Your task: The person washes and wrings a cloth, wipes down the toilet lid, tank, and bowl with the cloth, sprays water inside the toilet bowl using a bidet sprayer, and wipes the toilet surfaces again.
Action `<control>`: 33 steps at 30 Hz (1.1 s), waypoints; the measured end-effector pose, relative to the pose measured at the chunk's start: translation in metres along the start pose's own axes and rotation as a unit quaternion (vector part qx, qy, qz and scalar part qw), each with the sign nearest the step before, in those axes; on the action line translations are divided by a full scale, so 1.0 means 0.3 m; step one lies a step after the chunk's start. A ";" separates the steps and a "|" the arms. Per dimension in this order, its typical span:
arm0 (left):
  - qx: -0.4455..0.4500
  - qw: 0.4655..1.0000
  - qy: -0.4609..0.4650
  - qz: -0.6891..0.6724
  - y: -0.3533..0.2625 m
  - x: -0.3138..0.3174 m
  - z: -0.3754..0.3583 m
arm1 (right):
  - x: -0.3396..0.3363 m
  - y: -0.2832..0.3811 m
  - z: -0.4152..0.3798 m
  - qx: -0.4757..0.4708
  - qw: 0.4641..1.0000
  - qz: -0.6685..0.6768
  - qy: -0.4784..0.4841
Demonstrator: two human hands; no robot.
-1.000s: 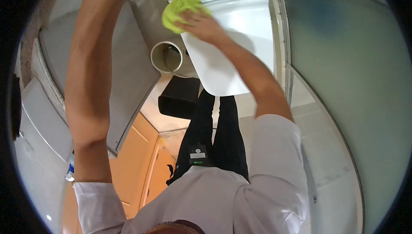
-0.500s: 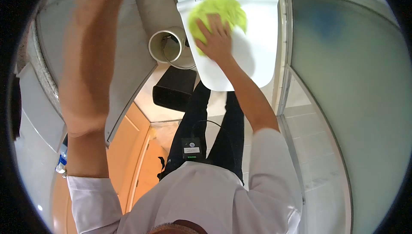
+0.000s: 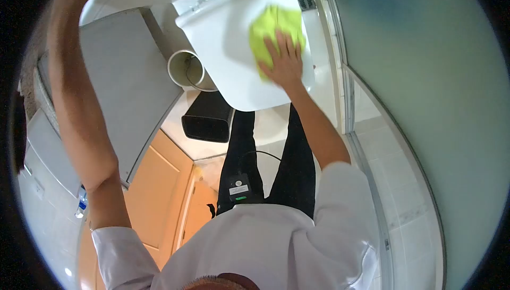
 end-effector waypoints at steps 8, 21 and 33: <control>0.109 0.981 -0.148 0.056 0.059 0.105 -0.032 | -0.106 -0.087 0.271 0.064 0.979 0.100 -0.167; 0.122 0.978 0.061 -0.155 -0.500 0.785 -0.448 | -0.125 -0.268 0.262 0.154 0.859 0.479 -0.090; 0.142 0.987 0.053 -0.059 -0.473 1.053 -0.425 | 0.177 -0.557 -0.034 0.303 0.773 0.549 0.096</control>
Point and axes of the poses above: each hand's wrist, its own z-axis towards the middle knuckle, its own x-axis out of the palm, y = z × x, the point moved 6 cm from there along z, towards the middle knuckle, and after that the axes turned 13 degrees about z, right-handed, at the moved point
